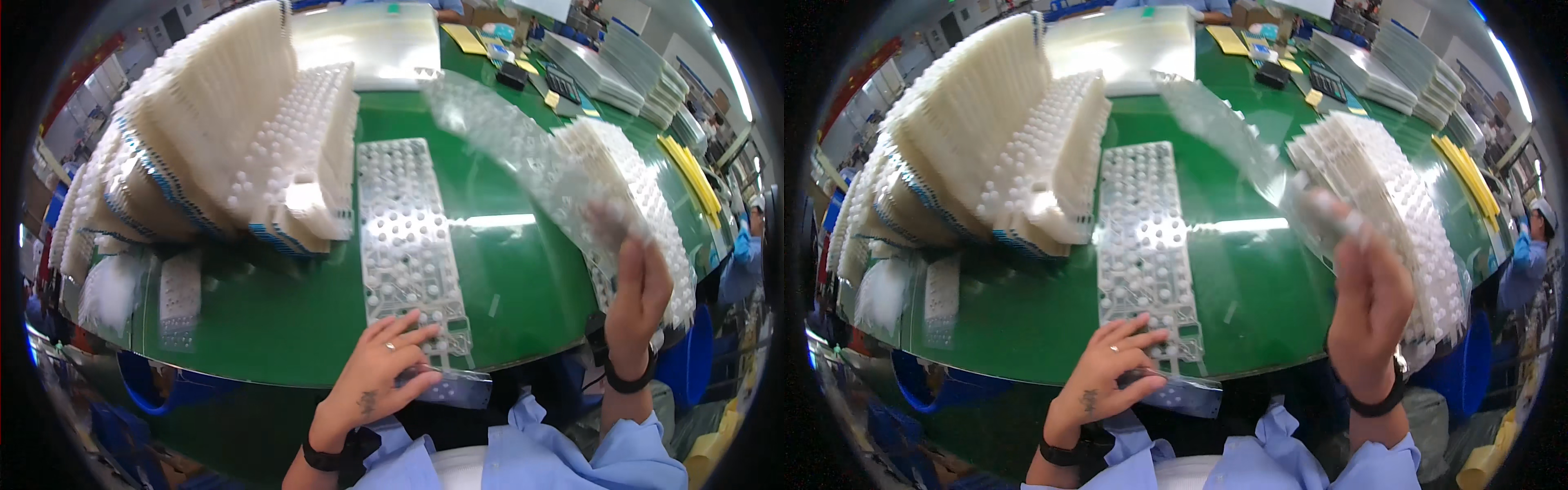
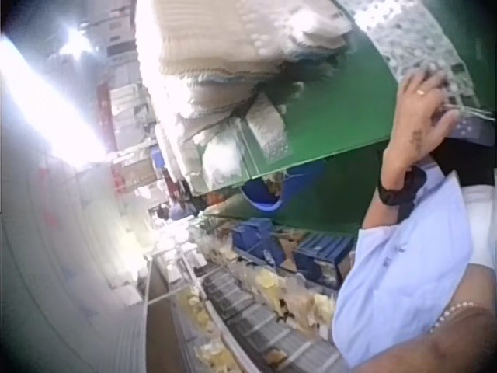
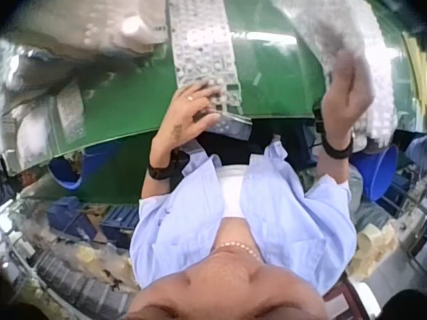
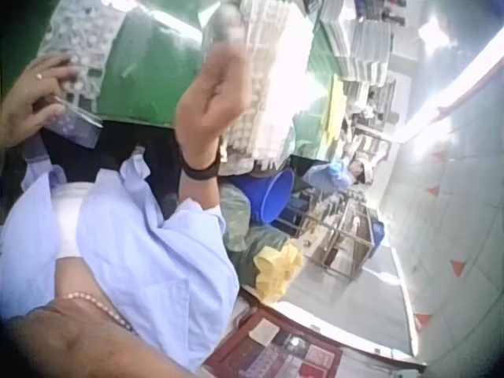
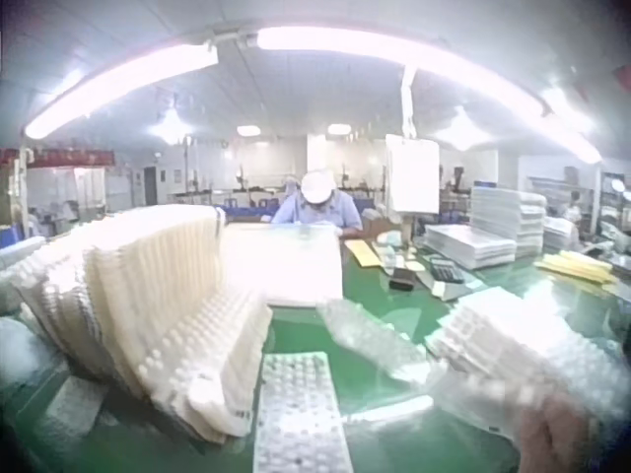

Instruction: Manually assembling or inspecting flexible keypad circuits by attaching buttons or membrane layers.

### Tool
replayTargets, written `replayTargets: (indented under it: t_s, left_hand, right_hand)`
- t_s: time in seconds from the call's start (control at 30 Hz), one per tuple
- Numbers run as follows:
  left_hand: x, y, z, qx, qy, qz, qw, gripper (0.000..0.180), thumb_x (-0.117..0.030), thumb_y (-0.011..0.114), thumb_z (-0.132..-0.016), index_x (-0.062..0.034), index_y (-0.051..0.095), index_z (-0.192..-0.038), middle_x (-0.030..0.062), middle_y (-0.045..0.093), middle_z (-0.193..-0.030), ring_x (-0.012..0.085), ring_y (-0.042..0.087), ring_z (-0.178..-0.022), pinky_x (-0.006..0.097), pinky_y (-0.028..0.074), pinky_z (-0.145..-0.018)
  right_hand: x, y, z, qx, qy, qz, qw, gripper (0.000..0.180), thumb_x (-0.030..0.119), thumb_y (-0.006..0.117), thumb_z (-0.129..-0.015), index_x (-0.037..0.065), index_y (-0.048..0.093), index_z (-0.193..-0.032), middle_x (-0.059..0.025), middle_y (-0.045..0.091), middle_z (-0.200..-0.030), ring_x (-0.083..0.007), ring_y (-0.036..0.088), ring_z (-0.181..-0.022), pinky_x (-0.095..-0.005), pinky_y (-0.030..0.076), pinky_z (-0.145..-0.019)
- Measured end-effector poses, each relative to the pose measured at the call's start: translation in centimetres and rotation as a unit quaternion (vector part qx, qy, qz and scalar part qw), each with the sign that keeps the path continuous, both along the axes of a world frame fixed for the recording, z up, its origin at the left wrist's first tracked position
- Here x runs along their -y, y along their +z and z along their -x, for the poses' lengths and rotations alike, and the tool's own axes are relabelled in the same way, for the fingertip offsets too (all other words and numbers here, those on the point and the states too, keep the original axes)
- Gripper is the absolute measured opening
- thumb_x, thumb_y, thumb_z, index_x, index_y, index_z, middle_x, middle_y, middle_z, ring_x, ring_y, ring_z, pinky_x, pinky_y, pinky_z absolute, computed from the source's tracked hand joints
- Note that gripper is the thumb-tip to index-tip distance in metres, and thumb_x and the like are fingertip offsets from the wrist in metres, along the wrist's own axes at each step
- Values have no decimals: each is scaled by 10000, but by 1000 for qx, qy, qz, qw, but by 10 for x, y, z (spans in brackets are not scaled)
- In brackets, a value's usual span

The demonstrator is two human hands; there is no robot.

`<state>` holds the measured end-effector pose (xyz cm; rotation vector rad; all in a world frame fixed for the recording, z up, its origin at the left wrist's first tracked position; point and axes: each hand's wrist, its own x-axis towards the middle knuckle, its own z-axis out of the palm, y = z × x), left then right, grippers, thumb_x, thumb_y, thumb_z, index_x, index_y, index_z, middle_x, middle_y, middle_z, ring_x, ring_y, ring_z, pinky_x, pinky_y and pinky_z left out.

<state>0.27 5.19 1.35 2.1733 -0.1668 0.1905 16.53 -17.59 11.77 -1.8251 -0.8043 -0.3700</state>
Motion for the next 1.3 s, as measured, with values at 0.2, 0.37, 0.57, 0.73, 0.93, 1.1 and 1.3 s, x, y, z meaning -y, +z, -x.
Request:
replayTargets:
  t_s: [0.2,0.37,0.57,0.73,0.93,1.1,1.3]
  left_hand:
    - [1,1,-2,-4,25,5,1000,178,-179,782,-723,-64,647,-745,116,687,-1217,366,508,-1303,499,304,-1102]
    - [0,9,7,21,20,18,999,196,-185,816,-703,-85,651,-741,76,703,-1177,332,571,-1210,461,395,-1018]
    - [39,21,16,-43,65,47,996,165,-121,810,-721,-63,663,-769,67,707,-798,206,680,-672,292,504,-594]
    - [56,17,7,-8,67,45,997,151,-102,806,-731,-58,667,-771,49,671,-691,167,650,-570,261,483,-517]
    - [68,17,-8,-9,53,45,998,153,-111,811,-734,-58,668,-755,45,667,-677,157,642,-552,251,472,-496]
    - [75,20,-21,-71,23,36,997,186,-151,819,-736,-62,656,-728,44,663,-666,165,632,-530,264,434,-456]
    - [74,22,-43,7,-32,-49,998,227,-226,812,-700,-69,647,-709,76,730,-856,271,690,-850,368,501,-697]
  right_hand:
    - [8,-82,33,15,170,311,935,385,40,671,-822,50,640,-1206,-124,647,-1214,-333,570,-1208,-486,430,-1028]
    - [8,-94,37,-15,214,305,928,420,157,714,-830,84,624,-1233,-117,572,-1337,-334,462,-1324,-515,318,-1122]
    - [23,-87,37,-96,190,184,960,304,106,731,-816,53,674,-1110,-128,651,-1169,-329,580,-1163,-468,398,-1047]
    - [23,-71,65,-214,207,110,948,236,65,759,-781,55,699,-1009,-89,667,-979,-275,620,-932,-370,461,-824]
    - [35,-78,66,-172,151,106,968,190,42,777,-737,80,708,-910,-42,656,-902,-225,617,-865,-344,434,-743]
    - [49,-78,60,-166,132,83,974,206,12,785,-708,76,705,-887,-49,659,-903,-228,618,-876,-341,457,-752]
    - [83,-84,21,-276,8,6,961,115,-1,690,-835,26,684,-946,-76,664,-929,-173,619,-882,-276,483,-750]
